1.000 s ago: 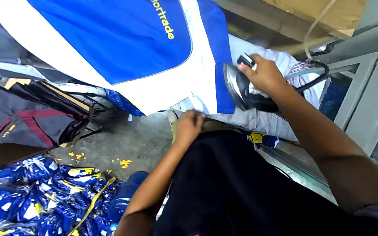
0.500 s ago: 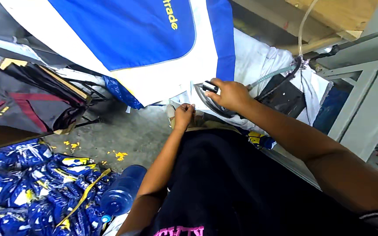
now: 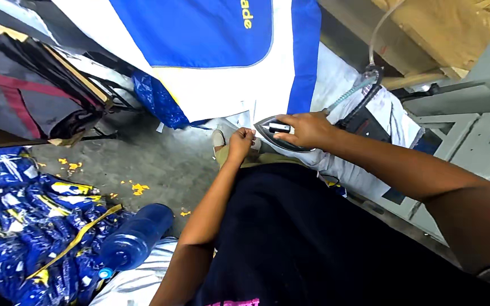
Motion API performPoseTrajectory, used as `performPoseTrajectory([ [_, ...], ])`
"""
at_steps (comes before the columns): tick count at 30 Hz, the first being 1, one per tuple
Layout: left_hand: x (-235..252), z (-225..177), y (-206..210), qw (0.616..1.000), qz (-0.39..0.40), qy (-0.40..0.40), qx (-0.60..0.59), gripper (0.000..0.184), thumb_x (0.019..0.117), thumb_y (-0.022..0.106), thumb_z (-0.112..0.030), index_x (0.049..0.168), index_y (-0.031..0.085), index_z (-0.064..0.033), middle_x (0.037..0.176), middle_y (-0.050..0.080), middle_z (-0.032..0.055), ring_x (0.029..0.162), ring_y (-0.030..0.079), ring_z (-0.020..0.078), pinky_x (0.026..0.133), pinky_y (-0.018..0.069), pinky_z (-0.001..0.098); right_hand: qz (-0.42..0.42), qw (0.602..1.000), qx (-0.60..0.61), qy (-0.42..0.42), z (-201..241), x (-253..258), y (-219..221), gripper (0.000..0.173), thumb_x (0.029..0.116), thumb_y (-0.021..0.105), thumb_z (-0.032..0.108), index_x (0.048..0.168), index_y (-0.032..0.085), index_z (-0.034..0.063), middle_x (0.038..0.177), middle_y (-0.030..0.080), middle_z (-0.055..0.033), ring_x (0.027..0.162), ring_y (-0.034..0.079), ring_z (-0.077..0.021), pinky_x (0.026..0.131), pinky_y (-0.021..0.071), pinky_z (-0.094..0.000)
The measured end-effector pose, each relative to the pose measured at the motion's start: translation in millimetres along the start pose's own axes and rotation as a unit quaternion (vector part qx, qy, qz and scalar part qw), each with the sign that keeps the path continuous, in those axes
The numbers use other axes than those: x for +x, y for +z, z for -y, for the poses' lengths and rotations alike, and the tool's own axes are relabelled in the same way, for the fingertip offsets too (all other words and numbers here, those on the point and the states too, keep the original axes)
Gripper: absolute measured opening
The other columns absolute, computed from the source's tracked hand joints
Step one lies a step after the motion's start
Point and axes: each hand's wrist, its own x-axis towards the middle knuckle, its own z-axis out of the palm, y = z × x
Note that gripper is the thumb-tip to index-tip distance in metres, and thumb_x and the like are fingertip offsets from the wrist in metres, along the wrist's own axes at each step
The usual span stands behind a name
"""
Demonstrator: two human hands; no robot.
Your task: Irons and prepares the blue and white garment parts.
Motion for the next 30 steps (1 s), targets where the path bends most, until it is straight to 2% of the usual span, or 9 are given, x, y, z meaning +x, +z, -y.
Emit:
performPoseTrajectory([
  [4, -12, 10, -18, 0.999, -0.001, -0.035, -0.013, 0.026, 0.1084, 0.051, -0.018, 0.119, 0.063, 0.0025, 0.099, 0.068, 0.0111, 0.079, 0.064, 0.0140, 0.073, 0.0539, 0.0333, 0.006, 1.000, 0.009, -0.010, 5, 6, -4, 0.054, 0.1040, 0.056, 0.047, 0.141, 0.060, 0.0072, 0.106, 0.072, -0.0236, 0.097, 0.071, -0.0448, 0.081, 0.0538, -0.0630],
  [7, -40, 28, -55, 0.996, -0.044, -0.074, -0.004, 0.031, 0.1098, 0.046, -0.020, 0.129, 0.059, -0.0007, 0.110, 0.067, 0.0136, 0.086, 0.063, 0.0171, 0.077, 0.0523, 0.0373, -0.007, 0.999, -0.005, -0.048, -10, -6, 3, 0.055, 0.1025, 0.057, 0.047, 0.140, 0.062, 0.0064, 0.102, 0.073, -0.0234, 0.091, 0.072, -0.0447, 0.076, 0.0548, -0.0629],
  [9, -57, 44, -79, 0.989, -0.115, -0.096, -0.020, 0.029, 0.1091, 0.047, -0.018, 0.129, 0.059, -0.0004, 0.110, 0.067, 0.0136, 0.086, 0.063, 0.0170, 0.077, 0.0518, 0.0374, -0.015, 0.998, -0.014, -0.066, -14, -8, 6, 0.056, 0.1023, 0.057, 0.047, 0.139, 0.062, 0.0053, 0.097, 0.073, -0.0234, 0.087, 0.072, -0.0444, 0.072, 0.0555, -0.0615],
  [12, -67, 54, -101, 0.967, -0.211, -0.125, -0.068, 0.027, 0.1087, 0.049, -0.017, 0.126, 0.059, 0.0005, 0.107, 0.066, 0.0110, 0.082, 0.062, 0.0129, 0.074, 0.0512, 0.0316, -0.013, 0.997, -0.011, -0.070, -7, 3, 4, 0.056, 0.1029, 0.055, 0.048, 0.138, 0.063, 0.0046, 0.095, 0.073, -0.0225, 0.086, 0.072, -0.0432, 0.072, 0.0550, -0.0604],
  [14, -66, 48, -106, 0.959, -0.238, -0.126, -0.094, 0.024, 0.1082, 0.049, -0.016, 0.125, 0.058, -0.0007, 0.105, 0.064, 0.0085, 0.080, 0.062, 0.0103, 0.071, 0.0507, 0.0282, -0.001, 0.998, -0.002, -0.064, 1, 12, 2, 0.057, 0.1033, 0.055, 0.049, 0.139, 0.062, 0.0054, 0.099, 0.073, -0.0224, 0.090, 0.072, -0.0432, 0.076, 0.0550, -0.0613],
  [16, -62, 39, -106, 0.962, -0.231, -0.104, -0.097, 0.024, 0.1083, 0.050, -0.018, 0.124, 0.059, -0.0024, 0.105, 0.064, 0.0072, 0.080, 0.061, 0.0098, 0.071, 0.0508, 0.0282, -0.001, 0.998, 0.002, -0.060, 5, 14, 4, 0.056, 0.1032, 0.055, 0.049, 0.138, 0.062, 0.0057, 0.100, 0.073, -0.0221, 0.091, 0.072, -0.0434, 0.077, 0.0549, -0.0614],
  [20, -57, 26, -99, 0.985, -0.161, -0.050, -0.035, 0.027, 0.1086, 0.050, -0.021, 0.127, 0.058, -0.0028, 0.109, 0.063, 0.0083, 0.084, 0.061, 0.0100, 0.076, 0.0516, 0.0307, -0.030, 0.999, 0.027, -0.028, -5, -14, 13, 0.053, 0.1023, 0.059, 0.046, 0.137, 0.063, 0.0055, 0.098, 0.073, -0.0234, 0.089, 0.072, -0.0451, 0.074, 0.0549, -0.0636],
  [25, -49, 35, -88, 0.988, -0.140, -0.059, -0.029, 0.026, 0.1084, 0.050, -0.020, 0.125, 0.059, -0.0018, 0.107, 0.064, 0.0090, 0.084, 0.061, 0.0112, 0.075, 0.0508, 0.0311, -0.041, 0.995, 0.057, 0.072, -27, -62, 25, 0.057, 0.1032, 0.059, 0.044, 0.144, 0.058, 0.0044, 0.114, 0.072, -0.0277, 0.100, 0.071, -0.0496, 0.082, 0.0536, -0.0680],
  [30, -44, 33, -84, 0.992, -0.112, -0.062, 0.009, 0.025, 0.1085, 0.051, -0.018, 0.125, 0.059, -0.0011, 0.109, 0.064, 0.0109, 0.086, 0.062, 0.0126, 0.077, 0.0514, 0.0324, -0.037, 0.992, 0.063, 0.105, -38, -94, 35, 0.056, 0.1033, 0.060, 0.042, 0.143, 0.058, 0.0037, 0.122, 0.070, -0.0264, 0.106, 0.070, -0.0478, 0.087, 0.0534, -0.0670],
])
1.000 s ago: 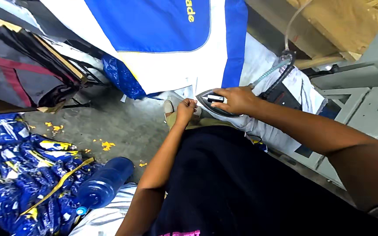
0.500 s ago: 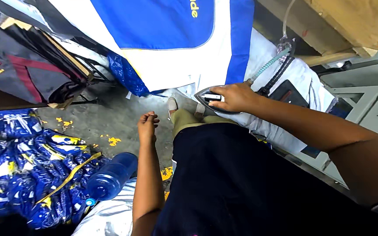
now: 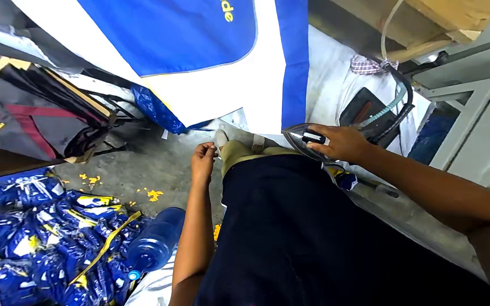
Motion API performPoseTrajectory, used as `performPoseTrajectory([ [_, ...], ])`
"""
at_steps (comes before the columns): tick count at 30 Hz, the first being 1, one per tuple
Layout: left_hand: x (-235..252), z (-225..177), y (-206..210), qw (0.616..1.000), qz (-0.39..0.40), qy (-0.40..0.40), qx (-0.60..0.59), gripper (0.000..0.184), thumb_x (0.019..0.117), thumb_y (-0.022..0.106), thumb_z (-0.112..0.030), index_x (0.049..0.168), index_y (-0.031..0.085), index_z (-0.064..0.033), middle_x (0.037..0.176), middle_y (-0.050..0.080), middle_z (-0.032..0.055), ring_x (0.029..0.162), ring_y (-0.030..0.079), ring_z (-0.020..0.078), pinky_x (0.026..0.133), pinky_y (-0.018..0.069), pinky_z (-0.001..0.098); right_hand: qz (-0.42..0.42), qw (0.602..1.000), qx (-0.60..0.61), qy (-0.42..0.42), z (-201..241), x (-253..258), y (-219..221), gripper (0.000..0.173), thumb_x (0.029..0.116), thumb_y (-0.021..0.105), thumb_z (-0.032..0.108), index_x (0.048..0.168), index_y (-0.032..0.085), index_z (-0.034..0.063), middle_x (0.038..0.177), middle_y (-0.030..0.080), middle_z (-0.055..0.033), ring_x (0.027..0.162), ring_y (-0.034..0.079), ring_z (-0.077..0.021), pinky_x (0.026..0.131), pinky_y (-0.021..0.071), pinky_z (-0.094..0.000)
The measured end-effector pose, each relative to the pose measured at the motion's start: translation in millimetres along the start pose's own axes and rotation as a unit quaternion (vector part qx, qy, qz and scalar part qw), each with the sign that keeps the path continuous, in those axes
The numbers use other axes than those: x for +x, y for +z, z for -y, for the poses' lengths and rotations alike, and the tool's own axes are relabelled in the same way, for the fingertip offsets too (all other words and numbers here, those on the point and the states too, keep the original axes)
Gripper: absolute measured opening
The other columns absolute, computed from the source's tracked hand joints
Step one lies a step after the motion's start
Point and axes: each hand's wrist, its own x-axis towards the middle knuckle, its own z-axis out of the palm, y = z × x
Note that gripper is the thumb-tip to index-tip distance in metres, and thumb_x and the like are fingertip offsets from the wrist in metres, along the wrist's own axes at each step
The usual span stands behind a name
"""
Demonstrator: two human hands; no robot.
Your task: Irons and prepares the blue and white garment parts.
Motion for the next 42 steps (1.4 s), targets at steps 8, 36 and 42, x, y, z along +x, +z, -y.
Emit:
performPoseTrajectory([
  [8, 6, 0, -18, 0.999, -0.028, 0.014, 0.016, 0.026, 0.1085, 0.051, -0.018, 0.126, 0.058, -0.0002, 0.110, 0.063, 0.0117, 0.088, 0.062, 0.0128, 0.079, 0.0510, 0.0320, 0.024, 0.999, 0.008, 0.023, -9, -9, -8, 0.056, 0.1041, 0.058, 0.044, 0.145, 0.057, 0.0055, 0.116, 0.071, -0.0272, 0.105, 0.069, -0.0492, 0.088, 0.0524, -0.0667],
  [36, -31, -142, 39, 0.905, 0.212, 0.264, 0.257, 0.036, 0.1060, 0.051, -0.016, 0.131, 0.061, 0.0072, 0.126, 0.065, 0.0249, 0.114, 0.065, 0.0316, 0.101, 0.0518, 0.0439, -0.416, 0.896, 0.022, 0.154, -109, -39, -56, 0.063, 0.1101, 0.033, 0.038, 0.118, 0.066, -0.0149, 0.118, 0.063, -0.0411, 0.115, 0.060, -0.0584, 0.100, 0.0430, -0.0694],
  [42, -19, -231, 125, 0.792, 0.322, 0.362, 0.371, 0.044, 0.1044, 0.057, -0.019, 0.143, 0.054, 0.0011, 0.141, 0.054, 0.0296, 0.129, 0.056, 0.0426, 0.107, 0.0449, 0.0573, -0.526, 0.849, 0.046, -0.027, -44, -49, -70, 0.062, 0.1120, 0.032, 0.031, 0.104, 0.067, -0.0184, 0.088, 0.069, -0.0337, 0.080, 0.069, -0.0357, 0.082, 0.0559, -0.0430],
])
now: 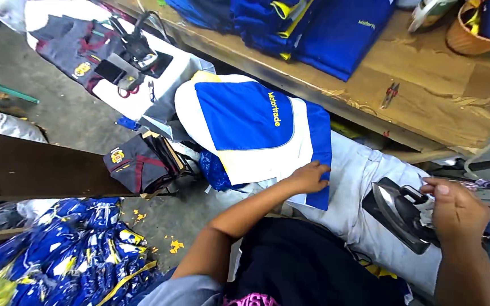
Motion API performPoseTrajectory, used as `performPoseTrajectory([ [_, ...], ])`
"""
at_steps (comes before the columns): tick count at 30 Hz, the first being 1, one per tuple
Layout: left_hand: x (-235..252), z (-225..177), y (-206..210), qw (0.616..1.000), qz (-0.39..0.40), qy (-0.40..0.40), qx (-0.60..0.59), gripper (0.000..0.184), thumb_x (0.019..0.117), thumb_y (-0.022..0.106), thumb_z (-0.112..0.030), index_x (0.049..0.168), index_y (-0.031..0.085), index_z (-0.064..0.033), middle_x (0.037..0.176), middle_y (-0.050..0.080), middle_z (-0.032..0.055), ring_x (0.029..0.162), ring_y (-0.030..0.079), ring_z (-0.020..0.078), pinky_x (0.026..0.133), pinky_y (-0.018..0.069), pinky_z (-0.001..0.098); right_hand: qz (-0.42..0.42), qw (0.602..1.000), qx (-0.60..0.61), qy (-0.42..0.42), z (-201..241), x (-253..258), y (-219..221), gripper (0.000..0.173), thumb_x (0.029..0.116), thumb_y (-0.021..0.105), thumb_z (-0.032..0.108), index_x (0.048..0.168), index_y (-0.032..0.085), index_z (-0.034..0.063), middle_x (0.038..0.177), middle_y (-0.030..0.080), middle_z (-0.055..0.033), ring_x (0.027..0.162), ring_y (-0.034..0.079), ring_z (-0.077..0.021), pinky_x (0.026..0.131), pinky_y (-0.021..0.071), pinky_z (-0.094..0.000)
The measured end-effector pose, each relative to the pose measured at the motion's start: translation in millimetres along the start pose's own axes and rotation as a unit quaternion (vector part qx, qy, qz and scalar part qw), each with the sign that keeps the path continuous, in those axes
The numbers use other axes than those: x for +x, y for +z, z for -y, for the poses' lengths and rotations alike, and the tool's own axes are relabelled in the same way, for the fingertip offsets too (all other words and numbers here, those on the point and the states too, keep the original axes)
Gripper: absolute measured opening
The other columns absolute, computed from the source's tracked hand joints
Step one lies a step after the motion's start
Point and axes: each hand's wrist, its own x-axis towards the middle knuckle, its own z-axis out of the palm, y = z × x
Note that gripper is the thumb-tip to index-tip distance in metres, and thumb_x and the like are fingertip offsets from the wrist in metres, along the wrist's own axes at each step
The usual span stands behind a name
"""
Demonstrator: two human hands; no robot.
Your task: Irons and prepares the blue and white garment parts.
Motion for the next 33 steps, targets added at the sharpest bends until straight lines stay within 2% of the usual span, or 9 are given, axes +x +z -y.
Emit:
performPoseTrajectory([
  [2, 41, 4, -3, 0.998, 0.006, -0.036, 0.046, 0.048, 0.1031, 0.061, -0.020, 0.148, 0.052, -0.0039, 0.145, 0.049, 0.0299, 0.132, 0.052, 0.0454, 0.105, 0.0450, 0.0615, -0.020, 0.999, 0.034, -0.018, 14, -11, -6, 0.066, 0.1131, 0.032, 0.037, 0.103, 0.068, -0.0166, 0.084, 0.069, -0.0280, 0.079, 0.069, -0.0233, 0.080, 0.0563, -0.0316],
  [6, 110, 14, -5, 0.987, -0.049, -0.071, 0.132, 0.050, 0.1001, 0.064, -0.023, 0.146, 0.055, -0.0050, 0.146, 0.046, 0.0333, 0.131, 0.050, 0.0520, 0.098, 0.0469, 0.0674, -0.023, 0.996, 0.089, 0.011, 29, -46, -12, 0.068, 0.1120, 0.034, 0.046, 0.103, 0.069, -0.0117, 0.085, 0.071, -0.0194, 0.083, 0.069, -0.0104, 0.081, 0.0561, -0.0233],
  [11, 167, 15, -6, 0.973, -0.108, -0.105, 0.175, 0.041, 0.1056, 0.055, -0.024, 0.143, 0.060, -0.0097, 0.152, 0.042, 0.0316, 0.137, 0.044, 0.0517, 0.102, 0.0432, 0.0685, -0.012, 0.991, 0.085, 0.100, 44, -94, -9, 0.060, 0.1099, 0.040, 0.041, 0.100, 0.072, -0.0085, 0.082, 0.073, -0.0152, 0.077, 0.070, -0.0120, 0.076, 0.0582, -0.0269],
  [17, 216, 22, -13, 0.947, -0.118, -0.183, 0.235, 0.043, 0.1073, 0.052, -0.032, 0.138, 0.063, -0.0031, 0.155, 0.039, 0.0304, 0.138, 0.042, 0.0526, 0.101, 0.0419, 0.0700, -0.053, 0.982, 0.104, 0.147, 45, -125, -20, 0.055, 0.1098, 0.043, 0.044, 0.102, 0.072, -0.0013, 0.078, 0.070, -0.0054, 0.075, 0.065, 0.0014, 0.074, 0.0534, -0.0139],
  [21, 224, 23, -20, 0.940, -0.120, -0.218, 0.233, 0.045, 0.1043, 0.057, -0.031, 0.137, 0.062, -0.0006, 0.152, 0.043, 0.0299, 0.134, 0.047, 0.0510, 0.099, 0.0456, 0.0679, -0.085, 0.976, 0.095, 0.175, 43, -132, -30, 0.054, 0.1090, 0.045, 0.043, 0.101, 0.072, -0.0041, 0.078, 0.071, -0.0034, 0.077, 0.065, 0.0057, 0.077, 0.0530, -0.0109],
  [23, 214, 23, -23, 0.940, -0.136, -0.202, 0.239, 0.046, 0.1036, 0.058, -0.027, 0.140, 0.058, 0.0003, 0.149, 0.046, 0.0307, 0.129, 0.053, 0.0512, 0.095, 0.0493, 0.0657, -0.092, 0.976, 0.099, 0.169, 44, -132, -31, 0.053, 0.1091, 0.046, 0.042, 0.101, 0.071, -0.0035, 0.079, 0.070, -0.0025, 0.078, 0.064, 0.0072, 0.077, 0.0520, -0.0097],
  [26, 173, 18, -38, 0.947, -0.168, -0.168, 0.217, 0.044, 0.0970, 0.060, -0.005, 0.140, 0.053, 0.0035, 0.145, 0.049, 0.0302, 0.120, 0.060, 0.0501, 0.090, 0.0535, 0.0636, -0.087, 0.978, 0.113, 0.149, 46, -125, -26, 0.049, 0.1090, 0.048, 0.040, 0.101, 0.071, -0.0024, 0.080, 0.070, -0.0018, 0.079, 0.063, 0.0082, 0.077, 0.0513, -0.0091],
  [29, 89, 25, -54, 0.956, -0.254, -0.097, 0.108, 0.039, 0.0928, 0.062, 0.000, 0.131, 0.056, 0.0083, 0.135, 0.056, 0.0330, 0.114, 0.063, 0.0517, 0.091, 0.0521, 0.0686, -0.078, 0.979, 0.137, 0.132, 50, -110, -12, 0.043, 0.1065, 0.052, 0.032, 0.099, 0.072, -0.0051, 0.081, 0.071, -0.0046, 0.078, 0.064, 0.0066, 0.078, 0.0523, -0.0105],
  [33, -49, 59, -67, 0.907, -0.411, -0.092, 0.006, 0.058, 0.0940, 0.062, 0.000, 0.148, 0.041, 0.0086, 0.107, 0.067, 0.0299, 0.096, 0.068, 0.0429, 0.087, 0.0542, 0.0606, -0.020, 0.978, 0.181, 0.100, 54, -69, 25, 0.037, 0.1039, 0.053, 0.024, 0.099, 0.073, -0.0067, 0.082, 0.073, -0.0096, 0.076, 0.067, -0.0023, 0.076, 0.0557, -0.0181],
])
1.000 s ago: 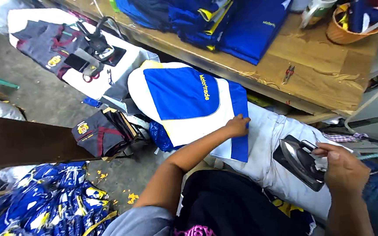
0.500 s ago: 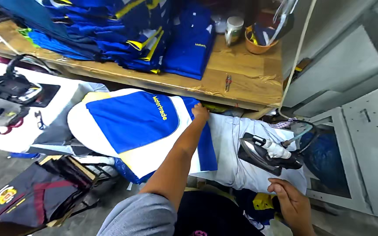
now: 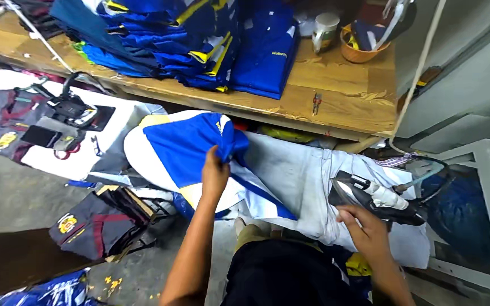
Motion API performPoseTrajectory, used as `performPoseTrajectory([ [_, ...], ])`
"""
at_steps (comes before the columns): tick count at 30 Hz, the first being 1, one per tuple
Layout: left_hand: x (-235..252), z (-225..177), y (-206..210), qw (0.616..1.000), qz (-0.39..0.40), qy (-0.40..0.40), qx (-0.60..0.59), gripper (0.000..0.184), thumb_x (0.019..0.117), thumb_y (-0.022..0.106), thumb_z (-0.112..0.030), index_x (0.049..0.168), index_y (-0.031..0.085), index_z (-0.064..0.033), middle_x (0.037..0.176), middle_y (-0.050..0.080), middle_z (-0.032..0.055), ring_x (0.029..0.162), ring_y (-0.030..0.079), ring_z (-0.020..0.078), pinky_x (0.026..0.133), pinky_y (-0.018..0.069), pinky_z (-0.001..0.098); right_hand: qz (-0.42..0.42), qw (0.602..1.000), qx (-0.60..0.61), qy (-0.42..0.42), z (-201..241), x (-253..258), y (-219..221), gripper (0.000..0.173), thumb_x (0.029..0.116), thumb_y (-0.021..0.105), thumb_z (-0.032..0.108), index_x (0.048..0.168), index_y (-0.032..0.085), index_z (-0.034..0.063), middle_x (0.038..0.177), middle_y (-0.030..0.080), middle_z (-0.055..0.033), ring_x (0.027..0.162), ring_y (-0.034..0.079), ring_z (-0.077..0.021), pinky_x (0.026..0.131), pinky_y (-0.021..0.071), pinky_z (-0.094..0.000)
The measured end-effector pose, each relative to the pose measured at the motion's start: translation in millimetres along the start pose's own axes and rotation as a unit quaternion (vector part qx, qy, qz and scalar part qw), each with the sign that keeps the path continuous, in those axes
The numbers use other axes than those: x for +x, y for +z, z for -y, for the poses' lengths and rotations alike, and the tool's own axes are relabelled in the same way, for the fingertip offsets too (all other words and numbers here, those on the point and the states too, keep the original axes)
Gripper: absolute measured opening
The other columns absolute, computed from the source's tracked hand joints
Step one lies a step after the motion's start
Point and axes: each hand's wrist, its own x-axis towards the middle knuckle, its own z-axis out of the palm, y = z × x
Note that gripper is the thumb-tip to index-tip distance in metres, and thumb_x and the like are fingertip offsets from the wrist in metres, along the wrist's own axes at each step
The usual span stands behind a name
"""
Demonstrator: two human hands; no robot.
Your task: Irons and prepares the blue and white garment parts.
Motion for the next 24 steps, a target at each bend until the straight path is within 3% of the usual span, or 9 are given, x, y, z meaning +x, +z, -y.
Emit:
performPoseTrajectory([
  [4, -70, 55, -59, 0.982, -0.113, -0.144, -0.043, 0.039, 0.0990, 0.058, -0.002, 0.137, 0.055, 0.0057, 0.112, 0.067, 0.0238, 0.098, 0.067, 0.0261, 0.091, 0.0537, 0.0427, 0.175, 0.982, 0.053, 0.047, -3, 57, 76, 0.030, 0.1033, 0.053, 0.014, 0.106, 0.071, -0.0101, 0.087, 0.072, -0.0168, 0.076, 0.069, -0.0159, 0.075, 0.0579, -0.0312],
  [7, -106, 82, -72, 0.957, -0.179, -0.208, -0.094, 0.037, 0.0994, 0.059, -0.001, 0.135, 0.055, 0.0079, 0.114, 0.067, 0.0228, 0.101, 0.067, 0.0206, 0.092, 0.0535, 0.0373, 0.395, 0.914, -0.012, 0.090, 7, 99, 146, 0.035, 0.1075, 0.053, 0.021, 0.123, 0.067, -0.0066, 0.113, 0.071, -0.0240, 0.104, 0.070, -0.0327, 0.097, 0.0529, -0.0476],
  [9, -125, 94, -75, 0.931, -0.225, -0.243, -0.154, 0.037, 0.0984, 0.060, 0.000, 0.134, 0.053, 0.0080, 0.114, 0.066, 0.0206, 0.099, 0.066, 0.0164, 0.090, 0.0540, 0.0328, 0.475, 0.877, -0.047, 0.055, 21, 107, 194, 0.037, 0.1077, 0.054, 0.024, 0.128, 0.065, -0.0039, 0.122, 0.068, -0.0239, 0.114, 0.066, -0.0359, 0.103, 0.0494, -0.0516],
  [11, -138, 102, -77, 0.909, -0.258, -0.261, -0.197, 0.037, 0.0978, 0.060, 0.002, 0.134, 0.054, 0.0081, 0.112, 0.066, 0.0178, 0.095, 0.065, 0.0124, 0.086, 0.0541, 0.0291, 0.476, 0.879, -0.034, 0.015, 32, 104, 232, 0.037, 0.1065, 0.056, 0.022, 0.130, 0.065, -0.0042, 0.126, 0.066, -0.0251, 0.118, 0.064, -0.0382, 0.105, 0.0481, -0.0527],
  [15, -151, 115, -87, 0.892, -0.282, -0.257, -0.243, 0.030, 0.0987, 0.058, 0.002, 0.128, 0.056, 0.0095, 0.109, 0.066, 0.0140, 0.094, 0.064, 0.0085, 0.086, 0.0540, 0.0254, 0.369, 0.930, -0.005, 0.006, 24, 126, 291, 0.034, 0.1053, 0.051, 0.008, 0.134, 0.060, -0.0070, 0.129, 0.062, -0.0299, 0.120, 0.062, -0.0439, 0.103, 0.0497, -0.0565],
  [18, -153, 124, -94, 0.883, -0.291, -0.248, -0.271, 0.024, 0.1019, 0.052, 0.001, 0.124, 0.058, 0.0087, 0.108, 0.066, 0.0105, 0.094, 0.065, 0.0068, 0.087, 0.0543, 0.0251, 0.310, 0.950, -0.024, -0.006, 15, 156, 319, 0.033, 0.1056, 0.047, 0.006, 0.132, 0.062, -0.0077, 0.128, 0.063, -0.0301, 0.121, 0.062, -0.0441, 0.105, 0.0486, -0.0556],
  [21, -151, 131, -104, 0.875, -0.303, -0.231, -0.298, 0.020, 0.1038, 0.047, -0.001, 0.117, 0.059, 0.0077, 0.102, 0.065, 0.0061, 0.092, 0.064, 0.0054, 0.086, 0.0543, 0.0256, 0.350, 0.934, -0.050, -0.050, 27, 180, 337, 0.030, 0.1018, 0.054, 0.004, 0.128, 0.066, -0.0061, 0.129, 0.063, -0.0288, 0.127, 0.057, -0.0451, 0.109, 0.0445, -0.0576],
  [24, -151, 142, -122, 0.879, -0.325, -0.185, -0.295, 0.018, 0.1017, 0.044, -0.002, 0.111, 0.059, 0.0039, 0.097, 0.064, -0.0005, 0.089, 0.063, 0.0017, 0.085, 0.0534, 0.0243, 0.432, 0.895, -0.110, -0.024, 38, 195, 353, 0.041, 0.0919, 0.058, -0.008, 0.132, 0.064, -0.0014, 0.139, 0.058, -0.0268, 0.137, 0.048, -0.0463, 0.111, 0.0386, -0.0636],
])
